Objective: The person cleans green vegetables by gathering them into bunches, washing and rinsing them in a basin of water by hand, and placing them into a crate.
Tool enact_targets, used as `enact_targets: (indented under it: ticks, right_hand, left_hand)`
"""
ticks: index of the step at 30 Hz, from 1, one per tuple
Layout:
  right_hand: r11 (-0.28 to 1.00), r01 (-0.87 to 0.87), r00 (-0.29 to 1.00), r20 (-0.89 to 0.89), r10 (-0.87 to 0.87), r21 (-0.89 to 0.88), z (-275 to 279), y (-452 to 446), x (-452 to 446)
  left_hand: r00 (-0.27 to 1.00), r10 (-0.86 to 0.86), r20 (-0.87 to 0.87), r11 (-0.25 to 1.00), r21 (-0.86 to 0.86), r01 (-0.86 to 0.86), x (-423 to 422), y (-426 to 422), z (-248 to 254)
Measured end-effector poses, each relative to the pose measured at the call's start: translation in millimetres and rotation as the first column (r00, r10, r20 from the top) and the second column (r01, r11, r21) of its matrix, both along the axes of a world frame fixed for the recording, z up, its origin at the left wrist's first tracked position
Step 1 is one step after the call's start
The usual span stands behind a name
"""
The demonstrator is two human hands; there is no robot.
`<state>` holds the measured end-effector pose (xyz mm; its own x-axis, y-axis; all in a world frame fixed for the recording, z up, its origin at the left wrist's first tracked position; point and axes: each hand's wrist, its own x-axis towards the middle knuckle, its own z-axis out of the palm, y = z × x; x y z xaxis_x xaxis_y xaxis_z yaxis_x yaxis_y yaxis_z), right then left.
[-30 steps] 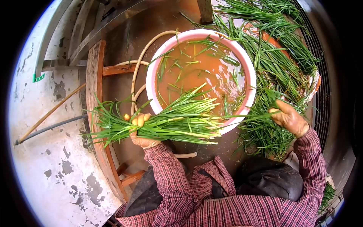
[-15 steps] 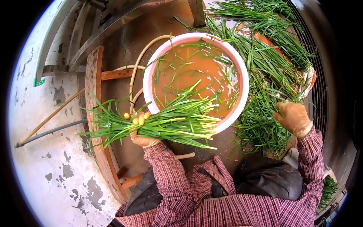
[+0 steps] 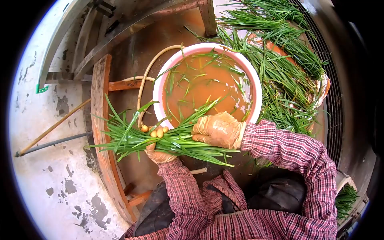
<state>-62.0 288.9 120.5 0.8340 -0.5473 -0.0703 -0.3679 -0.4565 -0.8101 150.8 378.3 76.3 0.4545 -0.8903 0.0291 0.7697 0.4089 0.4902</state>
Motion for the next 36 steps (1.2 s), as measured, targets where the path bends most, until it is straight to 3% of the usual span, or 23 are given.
enact_targets:
  ticks: [2, 4, 5, 8, 9, 10, 13, 15, 16, 18, 19, 20, 22, 24, 27, 28, 32, 34, 35, 36]
  right_hand:
    - [0.999, -0.006, 0.998, 0.058, 0.008, -0.032, -5.3, 0.8, -3.9]
    - [0.985, -0.042, 0.996, -0.082, 0.029, -0.166, -8.3, 1.4, -3.9]
    - [0.973, -0.092, 0.965, -0.260, 0.035, -0.212, -5.6, 0.2, -3.7]
    - [0.957, -0.089, 0.971, -0.237, 0.022, -0.277, -24.8, -0.8, -23.5]
    - [0.958, -0.128, 0.945, -0.324, 0.039, -0.258, -19.9, -2.9, -28.9]
    - [0.954, -0.058, 0.993, -0.116, 0.025, -0.294, -36.5, -3.0, -40.5]
    - [0.940, -0.034, 0.993, -0.114, -0.005, -0.338, -53.2, -2.5, -50.7]
    - [0.898, -0.164, 0.961, -0.272, 0.052, -0.408, -46.4, -4.1, -49.2]
    - [0.898, -0.159, 0.961, -0.271, 0.046, -0.411, -48.8, -6.1, -49.8]
    - [0.827, -0.310, 0.860, -0.509, 0.034, -0.469, -49.8, -14.5, -51.0]
    - [0.812, -0.310, 0.890, -0.451, 0.064, -0.495, -47.7, -21.8, -62.1]
    - [0.815, -0.326, 0.840, -0.542, 0.018, -0.479, -57.5, -28.0, -69.6]
    - [0.958, -0.081, 0.894, -0.446, -0.053, -0.275, -19.2, -39.3, -59.3]
    - [1.000, 0.006, 0.969, -0.245, -0.001, 0.018, 16.6, -51.7, -36.5]
    - [0.998, -0.055, 0.998, 0.042, 0.054, 0.037, 9.4, -42.1, 7.4]
    - [0.990, -0.105, 0.991, 0.090, 0.096, 0.098, -19.5, -39.4, 20.6]
    - [0.963, -0.169, 0.979, -0.078, 0.189, 0.209, -43.0, -38.6, 17.3]
    - [0.935, -0.193, 0.931, -0.245, 0.270, 0.297, -52.9, -51.8, 0.4]
    - [0.936, -0.187, 0.931, -0.250, 0.266, 0.297, -53.5, -55.5, -5.1]
    - [0.941, -0.196, 0.881, -0.372, 0.293, 0.276, -54.5, -58.8, -10.3]
  left_hand:
    - [1.000, -0.013, -0.002, 1.000, -0.008, 0.013, 2.2, 0.7, -1.5]
    - [1.000, -0.017, 0.020, 0.999, -0.036, 0.017, 7.2, -0.1, -5.4]
    - [1.000, 0.000, 0.027, 1.000, -0.030, 0.001, 8.5, -0.3, -5.4]
    - [1.000, 0.014, 0.021, 0.999, -0.037, -0.014, 15.4, 2.1, -9.7]
    - [1.000, 0.025, -0.006, 0.999, -0.028, -0.025, 18.1, 4.3, -10.1]
    - [0.999, 0.037, -0.031, 0.999, -0.018, -0.037, 21.4, 5.9, -10.5]
    - [0.999, -0.038, -0.027, 0.996, -0.079, 0.036, 29.4, 6.3, -16.8]
    - [0.995, -0.102, -0.012, 0.988, -0.121, 0.100, 31.3, 3.3, -18.0]
    - [0.994, -0.107, -0.010, 0.987, -0.124, 0.105, 30.9, 3.1, -17.3]
    - [1.000, -0.013, -0.028, 1.000, -0.025, 0.013, 29.0, 5.7, -15.1]
    - [0.999, -0.004, -0.047, 0.998, -0.059, 0.001, 34.1, 6.6, -16.4]
    - [0.999, -0.005, -0.046, 0.998, -0.057, 0.002, 36.2, 7.6, -14.6]
    - [0.993, 0.094, -0.074, 0.996, 0.014, -0.094, 38.5, 8.8, -9.7]
    - [0.998, 0.051, -0.030, 0.999, -0.001, -0.051, 31.0, 6.2, -8.1]
    - [1.000, 0.002, 0.011, 0.999, 0.036, -0.002, 7.0, -8.6, -7.0]
    - [1.000, 0.025, 0.000, 0.996, 0.080, -0.025, -6.2, -15.6, -0.7]
    - [0.990, 0.082, 0.114, 0.934, 0.339, -0.116, -19.1, -33.6, -0.8]
    - [0.989, 0.134, 0.058, 0.921, 0.360, -0.146, -14.3, -36.7, -7.5]
    - [0.989, 0.132, 0.072, 0.918, 0.369, -0.149, -10.5, -40.2, -5.9]
    - [0.979, 0.180, 0.096, 0.883, 0.424, -0.204, -9.3, -41.1, -4.4]
